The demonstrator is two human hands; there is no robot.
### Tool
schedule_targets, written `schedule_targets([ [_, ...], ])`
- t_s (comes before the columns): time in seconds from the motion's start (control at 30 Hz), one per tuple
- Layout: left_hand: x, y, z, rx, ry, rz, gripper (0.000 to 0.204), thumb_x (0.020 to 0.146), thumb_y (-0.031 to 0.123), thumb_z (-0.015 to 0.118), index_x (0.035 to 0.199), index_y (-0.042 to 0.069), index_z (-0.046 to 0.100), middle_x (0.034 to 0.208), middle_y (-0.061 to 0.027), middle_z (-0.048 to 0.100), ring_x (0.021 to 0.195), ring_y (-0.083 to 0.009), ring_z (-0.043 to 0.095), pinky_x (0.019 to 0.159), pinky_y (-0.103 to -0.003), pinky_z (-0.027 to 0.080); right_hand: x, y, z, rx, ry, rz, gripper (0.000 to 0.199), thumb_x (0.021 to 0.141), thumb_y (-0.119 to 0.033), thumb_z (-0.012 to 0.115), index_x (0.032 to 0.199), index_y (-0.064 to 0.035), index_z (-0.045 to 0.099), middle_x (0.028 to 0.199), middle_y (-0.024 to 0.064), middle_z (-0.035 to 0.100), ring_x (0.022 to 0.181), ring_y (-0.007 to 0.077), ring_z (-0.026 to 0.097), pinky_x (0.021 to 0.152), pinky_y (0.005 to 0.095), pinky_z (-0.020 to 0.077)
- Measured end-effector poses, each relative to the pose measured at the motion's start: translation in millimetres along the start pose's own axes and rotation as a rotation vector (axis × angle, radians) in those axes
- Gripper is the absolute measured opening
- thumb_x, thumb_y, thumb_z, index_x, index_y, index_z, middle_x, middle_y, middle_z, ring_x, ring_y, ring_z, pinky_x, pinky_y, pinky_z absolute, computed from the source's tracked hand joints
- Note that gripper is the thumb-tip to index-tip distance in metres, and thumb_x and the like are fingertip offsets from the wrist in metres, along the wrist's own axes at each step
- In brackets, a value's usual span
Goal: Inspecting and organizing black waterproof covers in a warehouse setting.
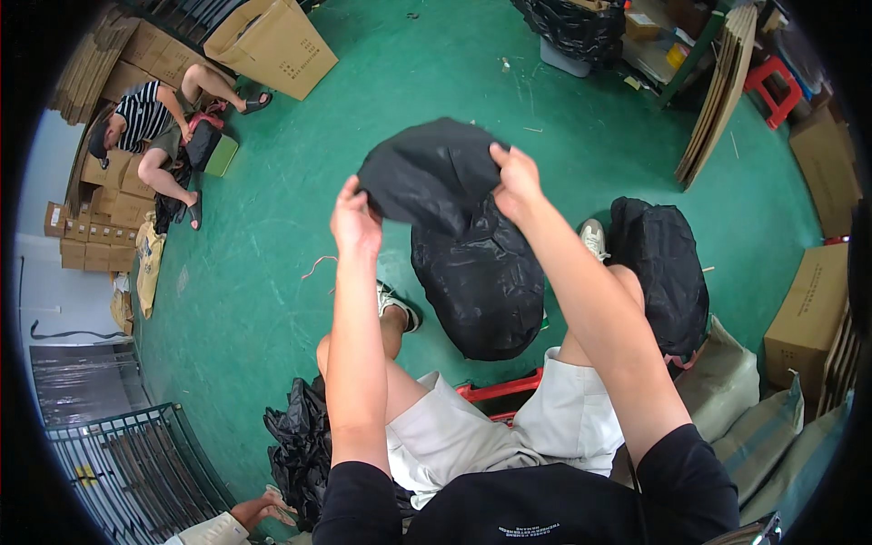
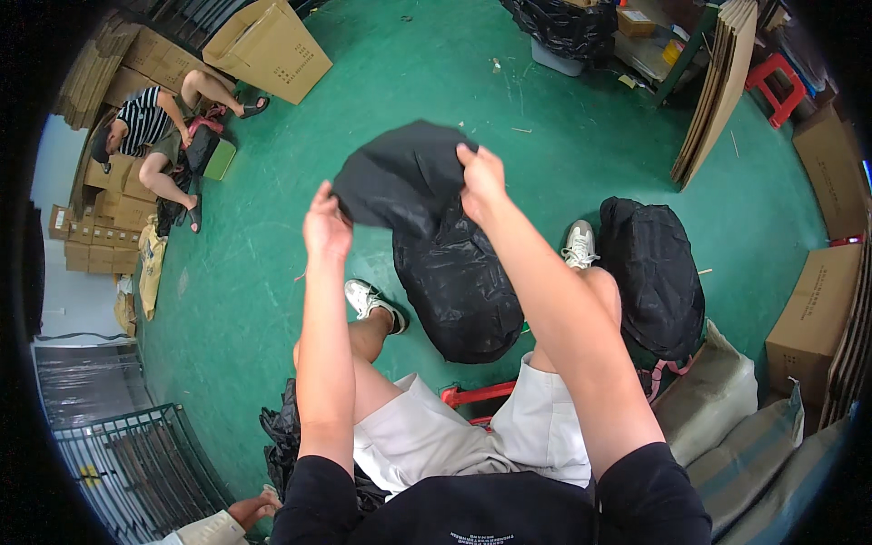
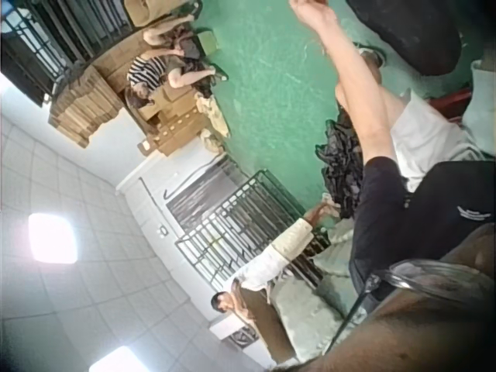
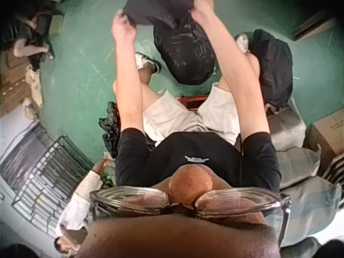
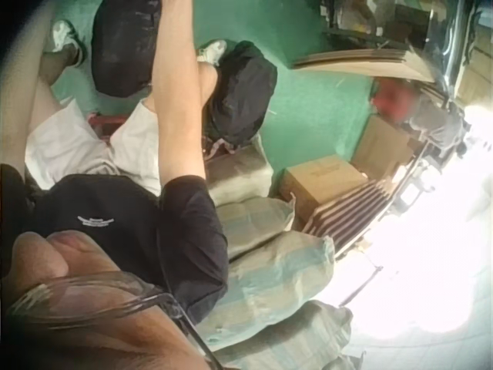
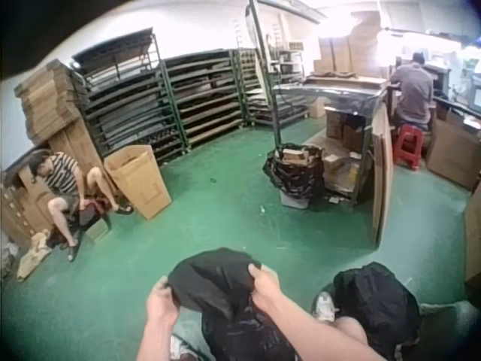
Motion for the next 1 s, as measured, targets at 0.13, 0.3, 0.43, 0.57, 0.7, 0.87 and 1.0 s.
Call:
schedule_targets([
  [0.13, 36, -96, -129, 0.107, 0.321, -0.172, 0.027, 0.090, 0.006, 0.044, 0.114, 0.003, 0.056, 0.108, -0.0162, 0.062, 0.095, -0.0317, 0.062, 0.087, -0.045, 0.051, 3, 74, -104, -0.457, 0.318, 0.033, 0.026, 0.091, -0.014, 0.059, 0.106, 0.0064, 0.059, 0.101, 0.0148, 0.063, 0.095, 0.0217, 0.058, 0.083, 0.0359, 0.0465],
  [0.3, -42, -182, -154, 0.229, 0.572, -0.232, 0.024, 0.085, 0.006, 0.046, 0.101, -0.008, 0.056, 0.098, -0.0167, 0.060, 0.089, -0.0292, 0.060, 0.080, -0.046, 0.051, -44, 121, -248, -0.645, 0.622, 0.125, 0.047, 0.091, -0.021, 0.063, 0.129, 0.0035, 0.052, 0.127, 0.0182, 0.058, 0.114, 0.0269, 0.057, 0.090, 0.0351, 0.0465],
  [0.43, -67, -195, -189, 0.278, 0.613, -0.184, 0.038, 0.087, 0.012, 0.050, 0.111, -0.017, 0.054, 0.112, -0.0207, 0.061, 0.099, -0.0306, 0.060, 0.084, -0.044, 0.051, -60, 127, -266, -0.761, 0.609, 0.080, 0.050, 0.091, -0.018, 0.063, 0.133, 0.0032, 0.048, 0.127, 0.0188, 0.058, 0.114, 0.0281, 0.057, 0.092, 0.0364, 0.0461],
  [0.57, -99, -221, -145, 0.151, 0.482, -0.278, 0.058, 0.086, 0.030, 0.068, 0.120, -0.014, 0.053, 0.124, -0.0211, 0.058, 0.106, -0.0305, 0.059, 0.091, -0.042, 0.047, -70, 106, -284, -0.620, 0.578, 0.143, 0.045, 0.089, -0.015, 0.064, 0.128, 0.0026, 0.052, 0.118, 0.0176, 0.062, 0.106, 0.0279, 0.061, 0.088, 0.0392, 0.0495],
  [0.7, -112, -245, -127, 0.174, 0.294, -0.452, 0.059, 0.080, 0.021, 0.075, 0.123, -0.012, 0.052, 0.122, -0.0216, 0.058, 0.108, -0.0301, 0.058, 0.094, -0.043, 0.046, -86, 102, -251, -0.506, 0.353, 0.358, 0.035, 0.087, -0.015, 0.066, 0.116, 0.0010, 0.057, 0.108, 0.0138, 0.065, 0.097, 0.0255, 0.064, 0.080, 0.0404, 0.0524],
  [0.87, -119, -241, -182, 0.332, 0.487, -0.330, 0.073, 0.078, 0.020, 0.077, 0.130, -0.017, 0.041, 0.133, -0.0246, 0.050, 0.121, -0.0316, 0.050, 0.105, -0.038, 0.035, -100, 108, -225, -0.687, 0.433, 0.313, 0.039, 0.088, -0.021, 0.066, 0.118, 0.0020, 0.056, 0.108, 0.0139, 0.066, 0.099, 0.0275, 0.063, 0.083, 0.0423, 0.0503],
  [1.0, -157, -255, -165, 0.488, 0.493, -0.391, 0.081, 0.079, 0.024, 0.078, 0.136, -0.014, 0.034, 0.131, -0.0243, 0.051, 0.116, -0.0316, 0.053, 0.093, -0.043, 0.043, -87, 82, -240, -0.832, 0.544, -0.013, 0.050, 0.089, -0.023, 0.064, 0.129, 0.0041, 0.051, 0.120, 0.0189, 0.062, 0.112, 0.0322, 0.058, 0.094, 0.0400, 0.0449],
])
Point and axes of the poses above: each hand's wrist, its own x-axis towards the middle knuckle, its own z-axis out of the palm, y = z × x, the point moved 10 cm from there along x, towards the middle knuckle
